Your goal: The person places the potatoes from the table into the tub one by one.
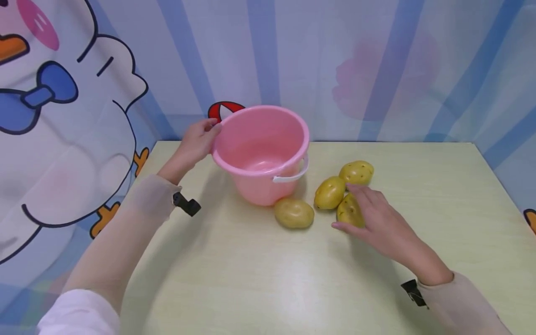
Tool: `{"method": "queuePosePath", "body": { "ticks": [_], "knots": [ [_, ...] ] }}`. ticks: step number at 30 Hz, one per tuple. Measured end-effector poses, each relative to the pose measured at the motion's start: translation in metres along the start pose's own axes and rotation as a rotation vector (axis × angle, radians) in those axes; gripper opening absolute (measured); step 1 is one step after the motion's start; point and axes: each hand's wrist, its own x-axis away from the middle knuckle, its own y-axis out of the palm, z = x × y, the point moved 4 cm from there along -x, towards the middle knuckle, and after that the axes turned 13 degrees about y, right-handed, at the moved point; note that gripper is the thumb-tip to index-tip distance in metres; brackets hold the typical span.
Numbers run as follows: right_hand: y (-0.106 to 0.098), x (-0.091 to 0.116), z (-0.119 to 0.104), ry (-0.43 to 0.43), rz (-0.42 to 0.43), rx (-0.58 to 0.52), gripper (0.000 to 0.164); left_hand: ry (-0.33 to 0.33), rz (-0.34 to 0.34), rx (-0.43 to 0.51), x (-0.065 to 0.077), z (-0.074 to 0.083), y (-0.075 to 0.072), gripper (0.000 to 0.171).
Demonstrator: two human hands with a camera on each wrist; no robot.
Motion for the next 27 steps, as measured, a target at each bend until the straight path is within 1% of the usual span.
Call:
{"method": "queuePosePath", "body": {
  "ticks": [6, 8, 12, 15, 20, 23, 27],
  "knots": [
    [0.005, -0.004, -0.005, -0.033, -0.005, 0.000, 0.086, 0.048, 0.019, -0.127, -0.007, 0.003, 0.006, 0.047],
    [0.006, -0.005, -0.007, -0.038, -0.012, 0.002, 0.084, 0.047, 0.015, -0.144, -0.007, 0.003, 0.008, 0.044],
    [0.009, -0.009, -0.012, -0.042, -0.028, 0.003, 0.083, 0.022, 0.006, -0.138, -0.007, 0.002, 0.010, 0.040],
    [0.012, -0.013, -0.016, -0.050, -0.035, -0.014, 0.082, 0.017, 0.008, -0.127, -0.006, 0.002, 0.011, 0.039],
    [0.019, -0.021, -0.025, -0.105, -0.026, -0.037, 0.075, 0.014, 0.001, -0.138, -0.005, 0.002, 0.011, 0.039],
    [0.025, -0.026, -0.030, -0.143, -0.004, -0.026, 0.070, 0.011, -0.005, -0.141, -0.005, 0.002, 0.012, 0.039],
    [0.034, -0.033, -0.035, -0.154, -0.009, 0.002, 0.067, 0.011, -0.004, -0.148, -0.007, 0.003, 0.012, 0.040]
  ]
}}
